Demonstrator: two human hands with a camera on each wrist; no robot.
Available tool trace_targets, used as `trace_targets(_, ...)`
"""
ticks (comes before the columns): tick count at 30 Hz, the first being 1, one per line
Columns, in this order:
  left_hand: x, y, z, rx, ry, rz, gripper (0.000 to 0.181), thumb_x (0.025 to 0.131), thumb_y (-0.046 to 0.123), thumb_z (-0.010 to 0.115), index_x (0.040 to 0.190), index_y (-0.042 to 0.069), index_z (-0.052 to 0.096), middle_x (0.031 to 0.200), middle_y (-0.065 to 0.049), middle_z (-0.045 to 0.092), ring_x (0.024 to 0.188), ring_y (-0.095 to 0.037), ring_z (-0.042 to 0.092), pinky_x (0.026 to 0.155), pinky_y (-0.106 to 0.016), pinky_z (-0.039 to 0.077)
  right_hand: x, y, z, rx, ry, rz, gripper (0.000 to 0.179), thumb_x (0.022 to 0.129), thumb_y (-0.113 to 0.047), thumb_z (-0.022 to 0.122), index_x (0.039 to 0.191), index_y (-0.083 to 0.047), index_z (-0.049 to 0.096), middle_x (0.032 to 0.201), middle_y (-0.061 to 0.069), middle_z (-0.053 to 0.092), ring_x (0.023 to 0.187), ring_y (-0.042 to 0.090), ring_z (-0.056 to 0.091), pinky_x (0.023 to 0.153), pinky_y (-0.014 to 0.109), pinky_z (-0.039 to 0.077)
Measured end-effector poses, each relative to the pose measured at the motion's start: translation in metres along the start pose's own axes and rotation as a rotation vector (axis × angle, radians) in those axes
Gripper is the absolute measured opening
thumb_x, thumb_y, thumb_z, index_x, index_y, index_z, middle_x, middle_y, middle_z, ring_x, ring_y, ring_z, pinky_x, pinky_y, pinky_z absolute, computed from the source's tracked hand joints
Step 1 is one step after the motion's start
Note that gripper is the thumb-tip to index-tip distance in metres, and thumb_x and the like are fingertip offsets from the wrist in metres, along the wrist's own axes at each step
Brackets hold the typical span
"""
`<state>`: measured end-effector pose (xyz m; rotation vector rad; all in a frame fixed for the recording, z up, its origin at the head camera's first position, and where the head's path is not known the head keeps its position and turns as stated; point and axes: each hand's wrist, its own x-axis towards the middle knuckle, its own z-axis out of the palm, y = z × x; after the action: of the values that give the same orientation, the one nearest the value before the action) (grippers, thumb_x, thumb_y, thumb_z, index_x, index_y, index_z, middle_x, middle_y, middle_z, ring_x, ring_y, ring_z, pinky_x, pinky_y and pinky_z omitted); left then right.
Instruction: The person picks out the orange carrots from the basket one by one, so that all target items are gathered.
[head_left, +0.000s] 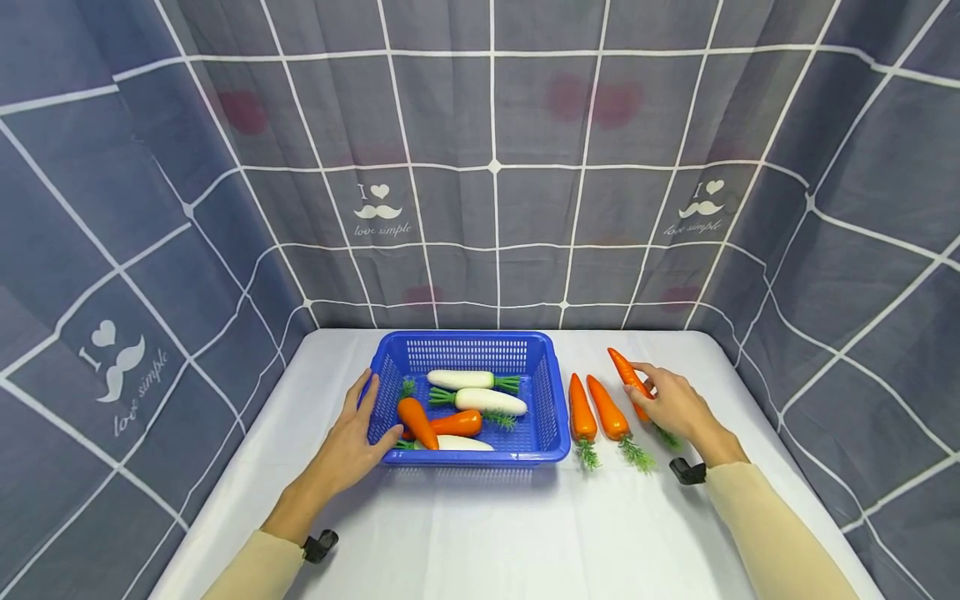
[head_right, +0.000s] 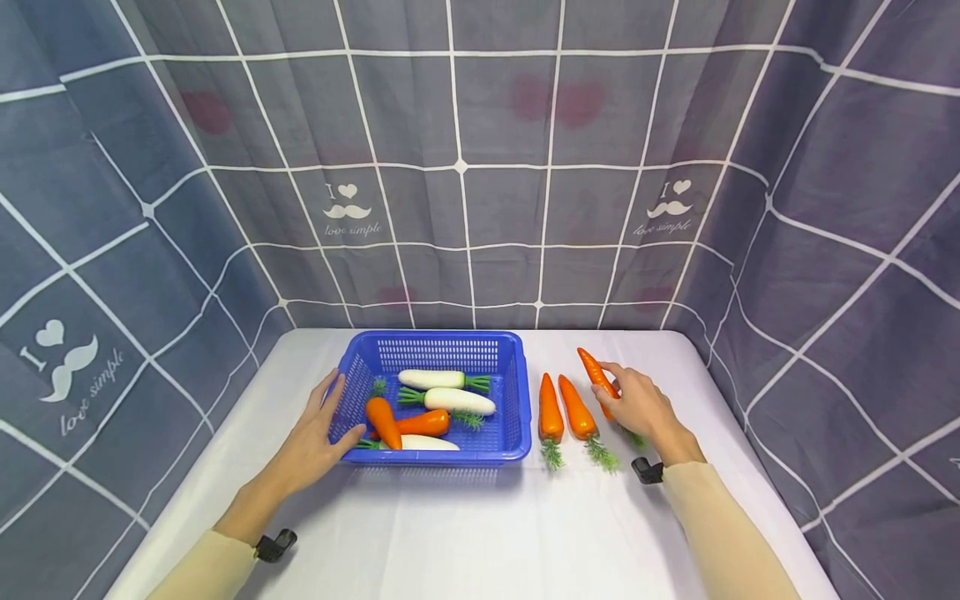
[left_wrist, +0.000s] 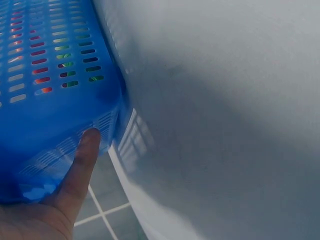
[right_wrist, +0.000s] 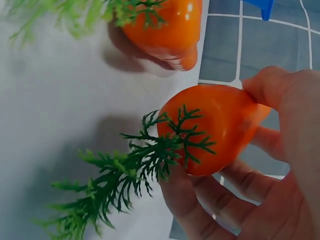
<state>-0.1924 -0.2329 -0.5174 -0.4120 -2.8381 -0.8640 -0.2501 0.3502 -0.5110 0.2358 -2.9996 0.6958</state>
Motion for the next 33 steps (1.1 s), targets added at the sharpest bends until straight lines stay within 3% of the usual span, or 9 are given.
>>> trace_targets(7, -0.002, 0.003, -0.001, -0.003, -0.009, -0.008, 0.099, 0.114, 0.041, 0.071, 0.184, -0.004, 0.019, 0.196, -0.024, 0.009, 0.172, -0.061, 0.036, 0.136, -0.077, 0.037, -0.004, 0.009, 0.007, 0.022, -0.031, 0.032, 0.059, 0.115, -0.038, 0.073, 0.167, -0.01, 0.061, 0.117, 0.016, 0.078, 0.093, 0.026, 0.067, 0.068, 0.037, 0.051)
trace_targets(13, -0.002, 0.003, -0.001, 0.009, -0.009, -0.011, 0.1, 0.113, 0.042, 0.072, 0.184, -0.004, 0.019, 0.196, -0.025, 0.008, 0.174, -0.06, 0.033, 0.137, -0.076, 0.035, -0.007, 0.012, 0.012, 0.044, -0.051, 0.041, 0.057, 0.115, -0.035, 0.073, 0.165, -0.009, 0.062, 0.095, 0.006, 0.068, 0.079, 0.02, 0.058, 0.065, 0.034, 0.044)
trace_targets(17, -0.001, 0.004, -0.003, 0.004, -0.022, -0.022, 0.101, 0.114, 0.045, 0.07, 0.185, -0.002, 0.017, 0.197, -0.024, 0.004, 0.176, -0.059, 0.029, 0.138, -0.076, 0.033, -0.009, 0.014, 0.015, 0.066, -0.074, 0.038, 0.057, 0.116, -0.036, 0.071, 0.163, -0.005, 0.063, 0.083, 0.005, 0.064, 0.07, 0.019, 0.055, 0.063, 0.033, 0.043)
trace_targets(22, -0.002, -0.001, 0.0, -0.037, 0.003, 0.01, 0.103, 0.113, 0.049, 0.071, 0.186, 0.001, 0.016, 0.198, -0.021, 0.003, 0.174, -0.063, 0.03, 0.134, -0.082, 0.033, -0.008, 0.016, 0.018, 0.047, -0.075, 0.021, 0.058, 0.116, -0.036, 0.07, 0.161, 0.001, 0.064, 0.095, 0.012, 0.076, 0.077, 0.02, 0.063, 0.071, 0.037, 0.053)
trace_targets(23, -0.001, -0.009, 0.006, -0.032, 0.024, 0.036, 0.104, 0.113, 0.052, 0.07, 0.187, 0.003, 0.016, 0.199, -0.019, 0.002, 0.176, -0.06, 0.028, 0.138, -0.078, 0.032, -0.008, 0.016, 0.019, 0.04, -0.074, 0.021, 0.058, 0.116, -0.037, 0.071, 0.16, 0.001, 0.064, 0.098, 0.013, 0.078, 0.079, 0.02, 0.065, 0.073, 0.039, 0.056)
trace_targets(26, -0.001, -0.01, 0.007, -0.042, 0.044, 0.057, 0.106, 0.112, 0.053, 0.071, 0.187, 0.004, 0.014, 0.198, -0.02, 0.002, 0.174, -0.062, 0.029, 0.136, -0.08, 0.032, -0.007, 0.016, 0.02, 0.032, -0.086, 0.03, 0.06, 0.117, -0.039, 0.07, 0.16, 0.002, 0.064, 0.103, 0.015, 0.081, 0.084, 0.022, 0.07, 0.078, 0.044, 0.062)
trace_targets(33, -0.002, 0.001, -0.001, -0.035, -0.015, -0.019, 0.105, 0.114, 0.047, 0.071, 0.186, -0.001, 0.011, 0.197, -0.026, 0.001, 0.176, -0.061, 0.025, 0.138, -0.079, 0.029, -0.006, 0.011, 0.021, 0.03, -0.081, 0.031, 0.062, 0.117, -0.04, 0.07, 0.158, 0.006, 0.064, 0.103, 0.016, 0.082, 0.085, 0.024, 0.072, 0.078, 0.047, 0.063)
